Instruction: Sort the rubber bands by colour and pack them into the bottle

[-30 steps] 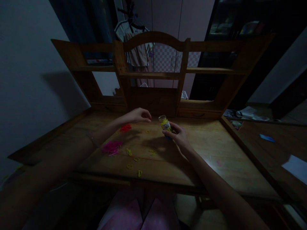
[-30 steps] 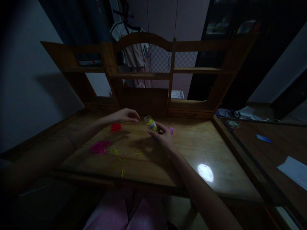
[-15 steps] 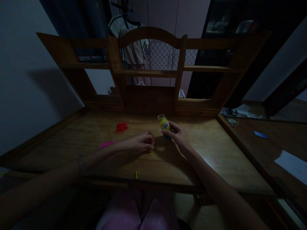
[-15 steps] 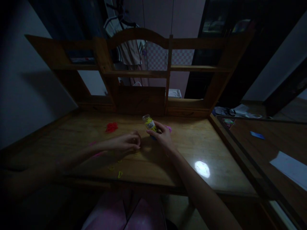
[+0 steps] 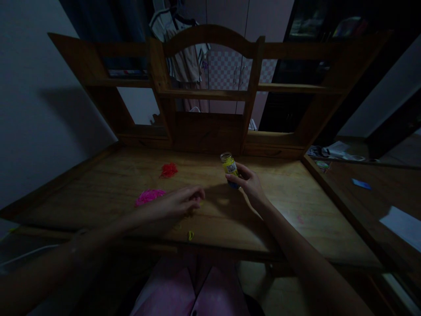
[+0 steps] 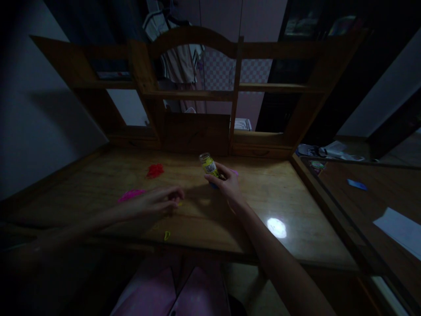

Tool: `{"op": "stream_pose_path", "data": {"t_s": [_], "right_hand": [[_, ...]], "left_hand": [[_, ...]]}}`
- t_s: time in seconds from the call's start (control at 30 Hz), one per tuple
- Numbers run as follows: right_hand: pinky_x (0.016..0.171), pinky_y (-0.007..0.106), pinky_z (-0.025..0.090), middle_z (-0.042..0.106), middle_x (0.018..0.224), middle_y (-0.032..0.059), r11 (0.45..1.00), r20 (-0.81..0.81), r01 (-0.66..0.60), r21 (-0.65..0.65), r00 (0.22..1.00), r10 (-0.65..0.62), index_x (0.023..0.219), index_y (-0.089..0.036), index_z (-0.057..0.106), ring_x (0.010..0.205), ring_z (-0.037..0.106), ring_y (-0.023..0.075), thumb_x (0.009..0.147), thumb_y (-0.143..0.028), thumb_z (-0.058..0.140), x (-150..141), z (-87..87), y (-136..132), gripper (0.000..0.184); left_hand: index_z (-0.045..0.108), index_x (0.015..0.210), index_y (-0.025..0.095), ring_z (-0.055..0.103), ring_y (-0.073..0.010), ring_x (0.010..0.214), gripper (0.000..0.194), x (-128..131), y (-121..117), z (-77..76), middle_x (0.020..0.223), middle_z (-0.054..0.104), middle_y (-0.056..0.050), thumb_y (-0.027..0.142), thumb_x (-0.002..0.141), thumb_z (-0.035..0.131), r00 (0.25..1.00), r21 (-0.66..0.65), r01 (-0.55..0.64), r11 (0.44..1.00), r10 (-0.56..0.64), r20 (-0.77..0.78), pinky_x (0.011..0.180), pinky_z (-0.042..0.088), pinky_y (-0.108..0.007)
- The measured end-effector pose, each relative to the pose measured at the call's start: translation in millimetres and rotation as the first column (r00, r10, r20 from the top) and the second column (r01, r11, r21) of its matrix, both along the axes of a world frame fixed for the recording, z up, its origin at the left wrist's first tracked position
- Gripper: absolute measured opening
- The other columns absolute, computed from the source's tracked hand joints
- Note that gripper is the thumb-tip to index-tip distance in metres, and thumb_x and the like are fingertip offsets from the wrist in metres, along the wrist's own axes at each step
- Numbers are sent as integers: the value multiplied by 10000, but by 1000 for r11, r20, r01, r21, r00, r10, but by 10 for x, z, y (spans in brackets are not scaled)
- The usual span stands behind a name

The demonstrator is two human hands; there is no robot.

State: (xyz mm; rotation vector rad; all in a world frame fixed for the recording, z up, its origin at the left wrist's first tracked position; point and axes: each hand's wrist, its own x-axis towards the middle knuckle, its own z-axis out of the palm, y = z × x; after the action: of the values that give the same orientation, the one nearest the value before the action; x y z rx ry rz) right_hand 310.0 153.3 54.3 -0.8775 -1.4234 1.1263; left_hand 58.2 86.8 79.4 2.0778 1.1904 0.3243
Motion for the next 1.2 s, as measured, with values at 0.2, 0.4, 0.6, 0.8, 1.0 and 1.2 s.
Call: {"op": "stream_pose_path", "data": {"t_s": [0.2, 0.4, 0.6, 0.8, 1.0, 1.2], "right_hand": [[891, 364, 502, 697, 1117, 60, 999, -18, -13, -43, 1000, 12, 1116, -237, 703, 1025, 633, 234, 687, -334, 775, -51, 48, -41, 446], [896, 356, 497, 691, 1135, 53, 1000, 14, -14, -17, 1000, 14, 1127, -238, 698, 1036, 627, 233, 688, -340, 777, -38, 8, -37, 457], [884, 356, 504, 699, 1117, 45, 999, -19, -15, -30, 1000, 14, 1141, -248, 689, 1029, 630, 233, 677, -325, 786, -12, 17, -34, 480], [882, 363, 508, 691, 1123, 52, 999, -4, -13, -37, 1000, 13, 1128, -241, 694, 1030, 629, 241, 680, -325, 783, -22, 18, -34, 464], [887, 360, 502, 691, 1124, 51, 1000, 13, -15, -16, 1000, 15, 1135, -242, 692, 1027, 630, 235, 693, -329, 773, -17, 12, -34, 458], [908, 374, 496, 687, 1147, 53, 1000, 9, -18, -9, 1000, 18, 1141, -250, 692, 1054, 625, 244, 699, -323, 771, -19, -6, -31, 456]], "left_hand": [[574, 1038, 228, 560, -181, 823, 206, -384, -277, -86, 899, 614, -6, 242, 838, 531, 989, 50, -24, 998, 30, -143, 737, 442, -295], [587, 861, 197, 508, -196, 901, 151, -389, -304, -196, 963, 589, -47, 239, 915, 453, 964, 207, 112, 972, -56, -259, 823, 400, -327], [519, 906, 197, 470, -197, 892, 158, -356, -389, -94, 986, 537, -55, 261, 963, 386, 972, 197, 78, 977, -31, -234, 798, 384, -329], [496, 961, 223, 469, -200, 895, 110, -240, -512, -108, 1013, 534, -61, 277, 966, 400, 977, 193, 175, 965, -146, -158, 799, 384, -331], [499, 936, 220, 480, -216, 951, 65, -92, -518, -313, 1050, 556, -81, 190, 930, 441, 945, 209, 307, 928, -271, -183, 827, 386, -333], [505, 946, 213, 500, -196, 916, 101, -124, -492, -184, 1030, 563, -76, 228, 955, 406, 969, 140, 228, 964, -211, -132, 801, 410, -308]]}}
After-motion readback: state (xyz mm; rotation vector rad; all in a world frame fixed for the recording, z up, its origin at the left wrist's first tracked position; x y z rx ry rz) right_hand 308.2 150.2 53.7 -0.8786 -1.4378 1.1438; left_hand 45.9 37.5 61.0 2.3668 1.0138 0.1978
